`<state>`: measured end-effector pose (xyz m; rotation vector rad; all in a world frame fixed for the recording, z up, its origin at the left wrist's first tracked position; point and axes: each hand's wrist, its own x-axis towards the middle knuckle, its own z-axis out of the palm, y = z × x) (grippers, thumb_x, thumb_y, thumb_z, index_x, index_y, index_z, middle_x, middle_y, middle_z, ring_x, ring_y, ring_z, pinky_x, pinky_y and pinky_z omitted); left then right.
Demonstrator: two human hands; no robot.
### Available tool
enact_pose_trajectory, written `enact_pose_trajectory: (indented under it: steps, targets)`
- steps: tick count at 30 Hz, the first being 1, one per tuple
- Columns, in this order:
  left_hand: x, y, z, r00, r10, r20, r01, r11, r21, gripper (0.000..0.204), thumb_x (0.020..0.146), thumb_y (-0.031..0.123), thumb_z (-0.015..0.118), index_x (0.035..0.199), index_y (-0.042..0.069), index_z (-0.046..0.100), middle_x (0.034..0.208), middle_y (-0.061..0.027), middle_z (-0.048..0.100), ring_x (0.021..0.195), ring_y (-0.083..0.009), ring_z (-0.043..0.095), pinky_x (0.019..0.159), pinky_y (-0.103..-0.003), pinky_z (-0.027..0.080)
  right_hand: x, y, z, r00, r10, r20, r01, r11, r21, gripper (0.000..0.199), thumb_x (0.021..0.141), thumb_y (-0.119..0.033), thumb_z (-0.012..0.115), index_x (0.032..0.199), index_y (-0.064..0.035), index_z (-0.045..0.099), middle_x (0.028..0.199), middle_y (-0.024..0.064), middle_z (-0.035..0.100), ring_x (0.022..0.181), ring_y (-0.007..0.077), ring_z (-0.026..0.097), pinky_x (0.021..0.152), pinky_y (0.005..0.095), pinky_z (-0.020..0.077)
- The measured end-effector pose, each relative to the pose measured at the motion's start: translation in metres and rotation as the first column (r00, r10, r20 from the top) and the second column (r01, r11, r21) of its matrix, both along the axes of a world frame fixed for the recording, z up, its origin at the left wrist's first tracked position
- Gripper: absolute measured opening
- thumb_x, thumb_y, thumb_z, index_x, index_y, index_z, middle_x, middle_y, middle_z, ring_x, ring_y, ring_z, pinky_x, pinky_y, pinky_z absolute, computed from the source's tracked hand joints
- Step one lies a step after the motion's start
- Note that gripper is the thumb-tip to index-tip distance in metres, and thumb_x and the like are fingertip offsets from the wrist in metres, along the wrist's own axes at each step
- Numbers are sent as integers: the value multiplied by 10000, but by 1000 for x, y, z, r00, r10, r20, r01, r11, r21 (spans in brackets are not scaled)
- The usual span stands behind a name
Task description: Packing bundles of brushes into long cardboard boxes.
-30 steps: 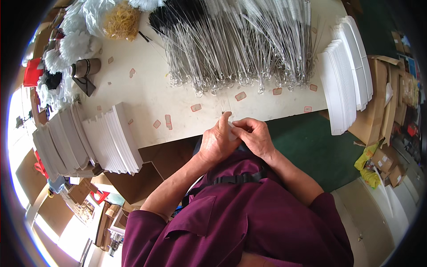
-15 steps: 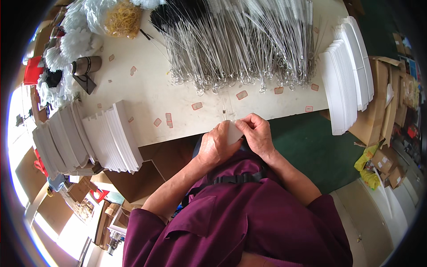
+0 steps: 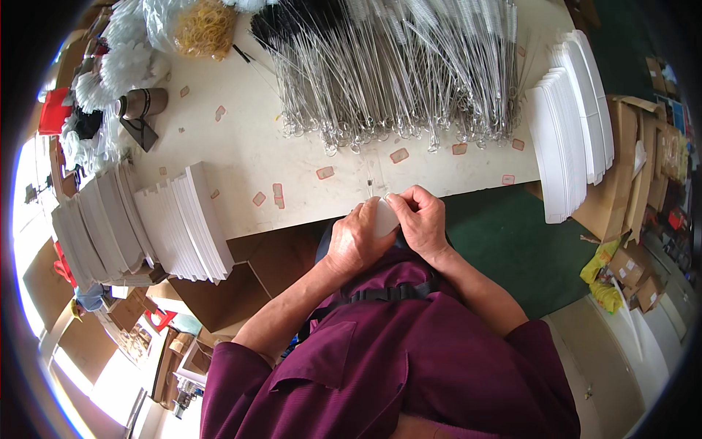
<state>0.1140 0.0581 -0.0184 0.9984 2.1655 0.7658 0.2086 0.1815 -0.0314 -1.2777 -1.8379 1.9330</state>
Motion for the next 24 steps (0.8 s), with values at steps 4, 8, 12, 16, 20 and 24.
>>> enact_pose_trajectory:
  steps: [4, 8, 12, 16, 20, 24]
  targets:
    - [1, -4, -4, 1000, 11, -22, -11, 1000, 16, 495, 770, 239, 809, 1133, -8, 580, 940, -211, 689, 829, -385, 706, 687, -465, 590, 0, -4, 3, 997, 71, -3, -70, 986, 154, 220, 943, -180, 730, 846, 9, 673, 656, 95, 657, 598, 89, 587, 578, 279, 491]
    - [-3, -5, -7, 998, 44, -47, -41, 997, 69, 543, 763, 229, 803, 1176, -39, 574, 934, -225, 694, 817, -395, 709, 685, -470, 593, 7, -9, -1, 996, 88, -20, -86, 992, 93, 212, 949, -202, 731, 993, 5, 720, 748, 112, 685, 652, 117, 613, 615, 294, 507]
    - [-7, -6, -7, 997, 80, -20, -78, 993, 89, 569, 760, 227, 786, 1197, -67, 571, 951, -242, 696, 821, -406, 707, 704, -481, 591, 9, -10, 1, 967, 249, -47, -238, 955, 175, 363, 948, -225, 731, 1249, -28, 682, 881, 150, 708, 740, 167, 658, 676, 316, 527]
    - [-9, -11, -11, 997, 79, -14, -77, 993, 87, 554, 763, 217, 778, 1192, -67, 574, 955, -249, 695, 830, -412, 706, 704, -477, 592, 10, -12, 4, 936, 351, -15, -341, 917, 208, 453, 945, -208, 721, 1350, -30, 621, 946, 198, 713, 802, 268, 708, 722, 347, 552]
    - [-10, -15, -11, 997, 83, 0, -83, 993, 81, 537, 760, 188, 766, 1197, -61, 575, 957, -253, 694, 845, -415, 708, 714, -475, 595, 8, -15, 3, 921, 386, -47, -358, 889, 285, 482, 946, -182, 707, 1377, -5, 583, 1024, 250, 712, 906, 351, 731, 758, 388, 568]
    - [-8, -20, -15, 998, 59, -32, -57, 997, 57, 533, 771, 171, 753, 1218, -50, 564, 994, -261, 697, 878, -415, 716, 723, -465, 604, 10, -20, -3, 929, 365, -66, -344, 914, 215, 467, 954, -188, 697, 1382, -34, 589, 1032, 259, 711, 932, 353, 735, 785, 394, 576]
